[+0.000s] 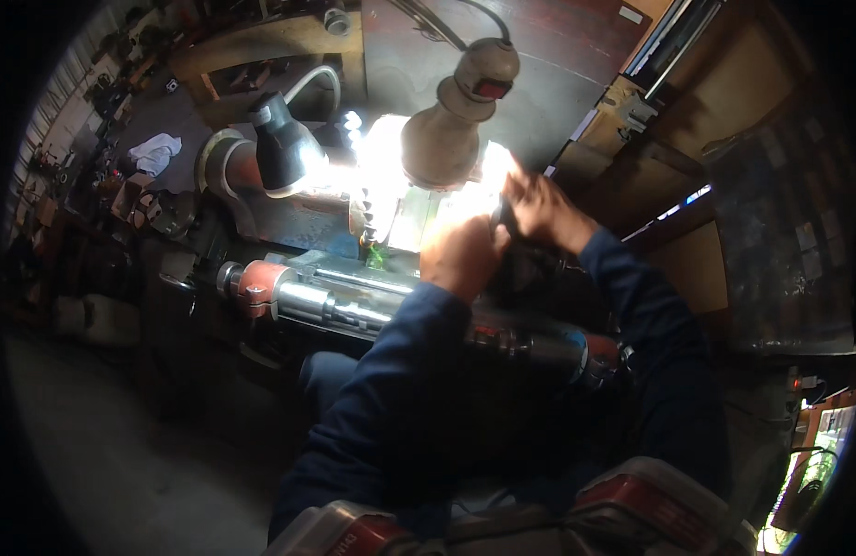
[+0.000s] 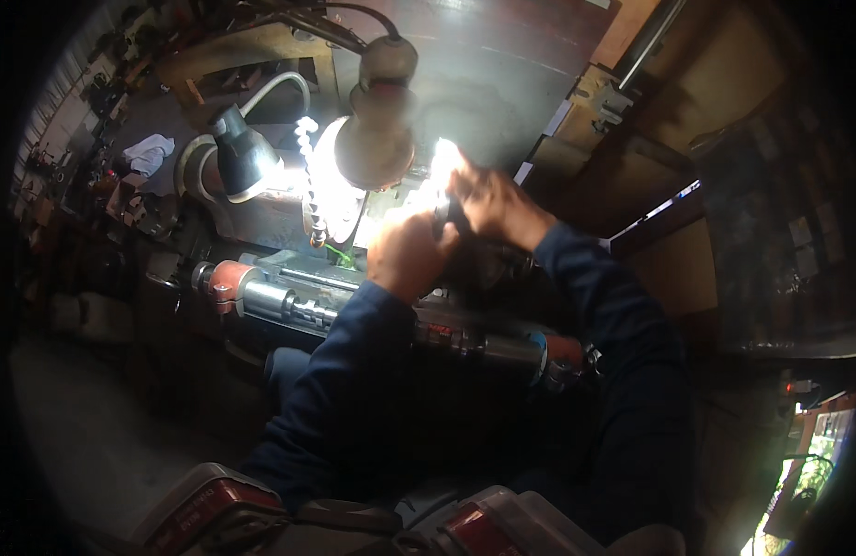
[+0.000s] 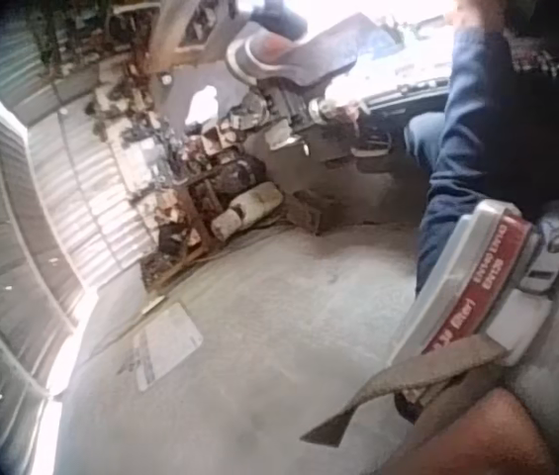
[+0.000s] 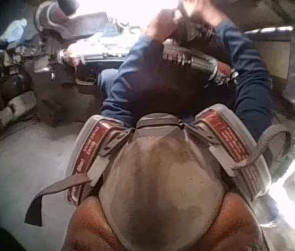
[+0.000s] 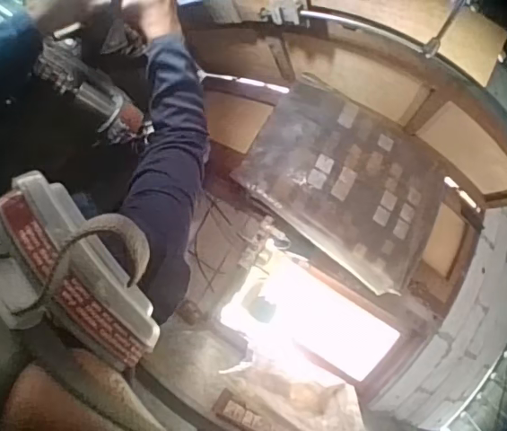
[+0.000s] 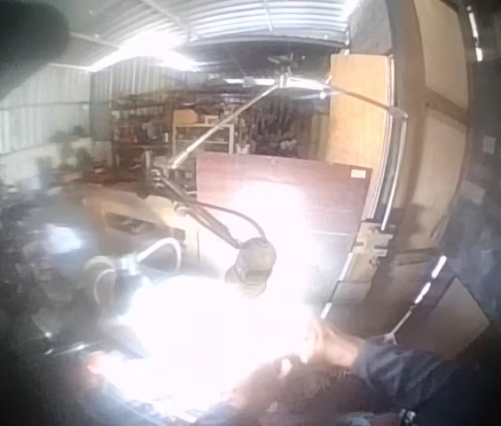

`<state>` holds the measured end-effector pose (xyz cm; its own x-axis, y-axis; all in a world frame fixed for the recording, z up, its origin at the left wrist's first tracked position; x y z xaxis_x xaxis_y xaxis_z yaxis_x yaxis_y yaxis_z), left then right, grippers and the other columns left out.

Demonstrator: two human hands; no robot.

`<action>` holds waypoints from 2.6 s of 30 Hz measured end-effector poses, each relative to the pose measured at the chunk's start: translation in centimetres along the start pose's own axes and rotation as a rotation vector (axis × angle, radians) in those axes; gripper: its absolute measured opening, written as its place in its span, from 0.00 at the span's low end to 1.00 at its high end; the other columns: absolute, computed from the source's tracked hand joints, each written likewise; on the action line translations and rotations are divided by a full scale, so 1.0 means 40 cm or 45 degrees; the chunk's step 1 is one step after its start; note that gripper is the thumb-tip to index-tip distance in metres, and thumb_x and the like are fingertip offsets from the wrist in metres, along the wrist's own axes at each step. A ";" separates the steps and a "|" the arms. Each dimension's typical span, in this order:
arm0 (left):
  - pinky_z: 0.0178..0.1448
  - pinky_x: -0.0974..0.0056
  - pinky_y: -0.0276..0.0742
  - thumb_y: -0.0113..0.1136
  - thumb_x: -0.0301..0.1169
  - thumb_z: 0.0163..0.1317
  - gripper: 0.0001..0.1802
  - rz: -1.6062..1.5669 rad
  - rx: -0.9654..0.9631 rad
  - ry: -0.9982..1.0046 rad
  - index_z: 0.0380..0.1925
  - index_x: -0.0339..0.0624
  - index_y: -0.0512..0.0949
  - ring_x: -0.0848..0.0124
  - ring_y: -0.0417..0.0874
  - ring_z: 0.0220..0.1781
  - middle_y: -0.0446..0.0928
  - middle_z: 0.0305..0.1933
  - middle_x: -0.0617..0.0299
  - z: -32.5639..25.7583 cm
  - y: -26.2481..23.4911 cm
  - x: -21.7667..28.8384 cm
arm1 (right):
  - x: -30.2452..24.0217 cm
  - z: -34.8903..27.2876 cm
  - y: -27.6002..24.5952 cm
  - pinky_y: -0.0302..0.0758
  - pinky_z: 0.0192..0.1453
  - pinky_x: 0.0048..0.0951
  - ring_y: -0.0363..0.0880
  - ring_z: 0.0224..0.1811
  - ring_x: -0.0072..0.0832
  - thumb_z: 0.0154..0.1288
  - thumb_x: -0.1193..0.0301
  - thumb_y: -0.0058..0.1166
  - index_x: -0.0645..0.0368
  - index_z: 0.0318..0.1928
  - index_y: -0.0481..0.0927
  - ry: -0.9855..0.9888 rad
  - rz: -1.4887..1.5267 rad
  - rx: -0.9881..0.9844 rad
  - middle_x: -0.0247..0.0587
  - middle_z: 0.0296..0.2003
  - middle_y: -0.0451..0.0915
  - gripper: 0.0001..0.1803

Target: Operating a grinding machine to finish or sharpen a metal component.

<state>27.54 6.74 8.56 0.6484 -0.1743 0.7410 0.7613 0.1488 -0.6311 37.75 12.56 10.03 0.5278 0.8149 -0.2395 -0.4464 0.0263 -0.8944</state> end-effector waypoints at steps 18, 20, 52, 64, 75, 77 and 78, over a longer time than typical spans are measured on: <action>0.47 0.54 0.76 0.66 0.39 0.49 0.21 0.294 -0.262 0.127 0.41 0.39 0.77 0.54 0.80 0.43 0.78 0.39 0.48 -0.001 0.061 -0.019 | 0.176 0.059 0.090 0.70 0.54 0.37 0.74 0.47 0.36 0.67 0.72 0.43 0.59 0.49 0.68 0.396 0.288 -0.295 0.49 0.45 0.76 0.12; 0.47 0.55 0.75 0.66 0.39 0.48 0.21 0.155 -0.258 0.097 0.40 0.39 0.77 0.54 0.80 0.43 0.78 0.40 0.47 0.004 0.053 -0.018 | 0.149 0.069 0.036 0.71 0.49 0.38 0.75 0.43 0.41 0.67 0.73 0.40 0.59 0.46 0.67 0.236 0.388 -0.073 0.51 0.41 0.75 0.08; 0.41 0.60 0.76 0.66 0.39 0.51 0.15 -0.088 -0.148 0.069 0.32 0.40 0.82 0.64 0.83 0.30 0.79 0.23 0.55 -0.004 0.062 -0.034 | 0.008 -0.007 0.027 0.78 0.32 0.40 0.79 0.25 0.43 0.67 0.70 0.43 0.64 0.50 0.69 -0.170 -0.418 -0.071 0.58 0.44 0.76 0.14; 0.37 0.57 0.76 0.66 0.42 0.49 0.18 0.027 -0.225 0.090 0.30 0.37 0.79 0.56 0.82 0.31 0.80 0.27 0.50 0.014 0.068 -0.004 | 0.116 0.007 0.017 0.74 0.49 0.39 0.77 0.42 0.52 0.68 0.69 0.43 0.68 0.57 0.65 0.290 0.223 -0.008 0.63 0.55 0.70 0.21; 0.45 0.56 0.77 0.64 0.38 0.51 0.20 0.479 -0.263 0.367 0.43 0.41 0.78 0.56 0.83 0.40 0.81 0.37 0.50 -0.007 0.116 -0.037 | 0.199 0.063 0.094 0.69 0.57 0.39 0.73 0.53 0.44 0.67 0.74 0.40 0.63 0.50 0.68 0.427 0.344 -0.273 0.57 0.47 0.74 0.13; 0.45 0.56 0.77 0.63 0.39 0.51 0.19 0.233 -0.153 0.317 0.41 0.41 0.79 0.57 0.83 0.40 0.81 0.37 0.51 -0.003 0.087 -0.032 | 0.140 0.043 0.033 0.77 0.35 0.43 0.78 0.30 0.52 0.66 0.72 0.42 0.62 0.52 0.67 0.225 -0.049 -0.017 0.62 0.46 0.74 0.15; 0.45 0.57 0.77 0.62 0.40 0.52 0.18 0.087 -0.189 0.159 0.40 0.42 0.80 0.57 0.83 0.40 0.81 0.37 0.51 -0.002 0.085 -0.048 | 0.061 0.012 0.003 0.77 0.33 0.44 0.78 0.28 0.53 0.65 0.72 0.43 0.62 0.54 0.68 -0.083 -0.227 0.125 0.63 0.48 0.73 0.17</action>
<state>28.89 7.49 4.98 0.6867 -0.2898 0.6667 0.7010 0.0209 -0.7129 38.63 14.85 9.51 0.5586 0.8277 -0.0530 -0.4201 0.2273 -0.8785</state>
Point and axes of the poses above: each hand's wrist, its own z-axis towards the middle knuckle, its own y-axis out of the palm, x = y × z, the point moved 9 cm from there along z, towards the middle knuckle
